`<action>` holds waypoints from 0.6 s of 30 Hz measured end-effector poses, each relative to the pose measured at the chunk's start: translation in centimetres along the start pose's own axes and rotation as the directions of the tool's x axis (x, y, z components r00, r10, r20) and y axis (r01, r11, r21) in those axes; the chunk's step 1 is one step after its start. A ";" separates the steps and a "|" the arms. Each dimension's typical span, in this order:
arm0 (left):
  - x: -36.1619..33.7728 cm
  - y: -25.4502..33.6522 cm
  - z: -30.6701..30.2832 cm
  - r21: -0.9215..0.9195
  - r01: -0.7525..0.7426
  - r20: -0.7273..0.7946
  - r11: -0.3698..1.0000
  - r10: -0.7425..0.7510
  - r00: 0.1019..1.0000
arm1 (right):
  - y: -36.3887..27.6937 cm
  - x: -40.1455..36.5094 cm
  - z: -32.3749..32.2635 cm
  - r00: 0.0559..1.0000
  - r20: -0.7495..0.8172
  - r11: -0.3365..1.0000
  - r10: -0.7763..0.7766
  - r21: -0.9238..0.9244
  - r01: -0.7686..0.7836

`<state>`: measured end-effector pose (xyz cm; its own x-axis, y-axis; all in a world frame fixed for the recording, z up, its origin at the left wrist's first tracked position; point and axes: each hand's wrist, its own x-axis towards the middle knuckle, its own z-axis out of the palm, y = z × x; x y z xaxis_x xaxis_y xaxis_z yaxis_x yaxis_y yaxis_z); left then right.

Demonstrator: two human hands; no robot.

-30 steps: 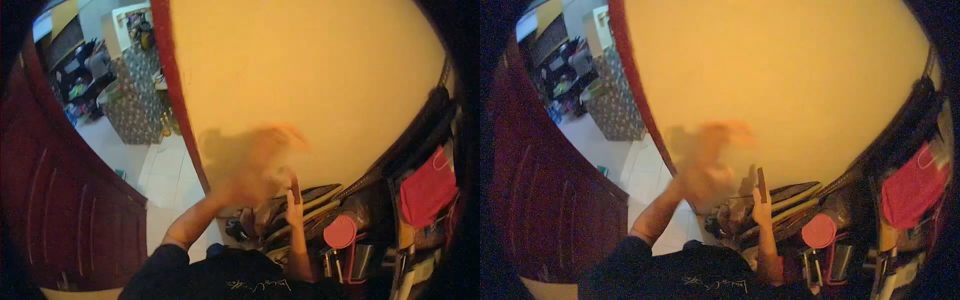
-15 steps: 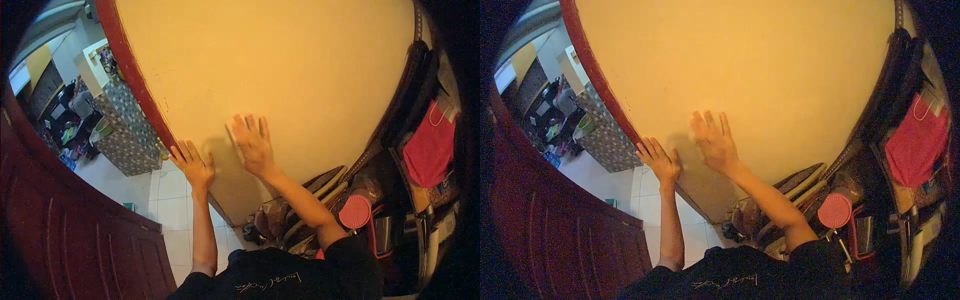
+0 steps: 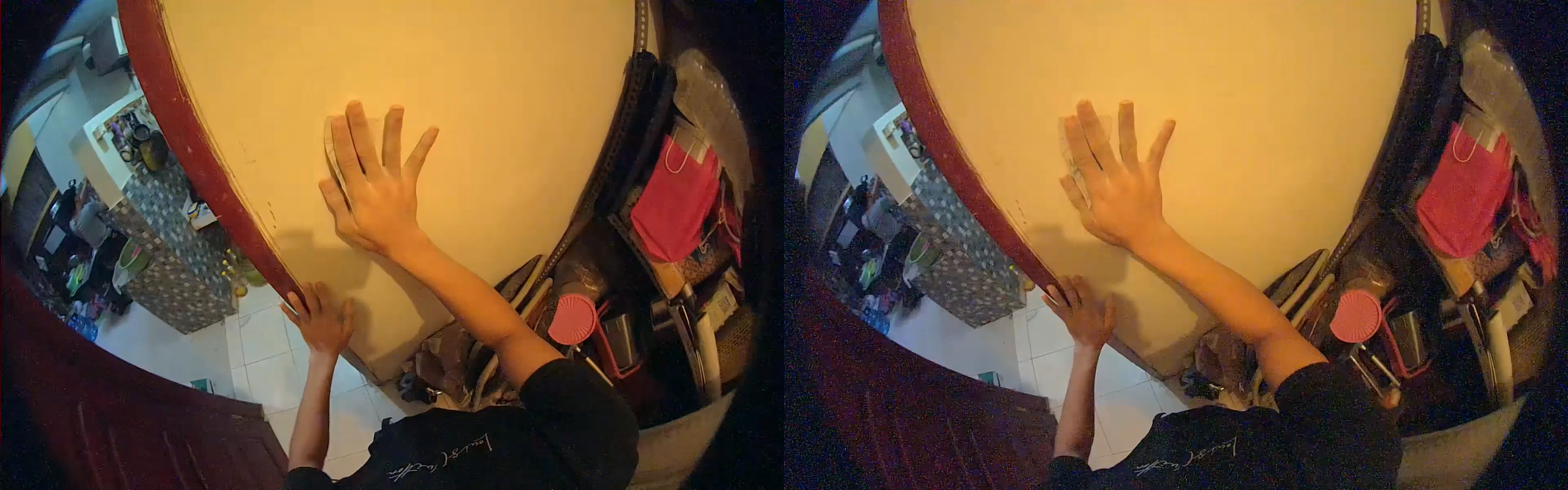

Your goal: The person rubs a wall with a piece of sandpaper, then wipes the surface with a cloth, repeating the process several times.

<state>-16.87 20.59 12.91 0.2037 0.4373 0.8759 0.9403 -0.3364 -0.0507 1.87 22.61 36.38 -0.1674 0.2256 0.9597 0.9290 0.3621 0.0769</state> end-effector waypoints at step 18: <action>1.3 0.9 -3.3 -0.106 0.044 0.272 0.993 -0.014 0.962 | -1.8 -3.9 0.0 0.982 0.079 0.985 0.171 0.019 -0.173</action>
<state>-16.68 18.13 15.53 0.2571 0.6523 0.7130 0.9142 -0.4033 0.0393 0.89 21.09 32.47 -0.0318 0.3551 0.9343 0.9373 0.3352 -0.0955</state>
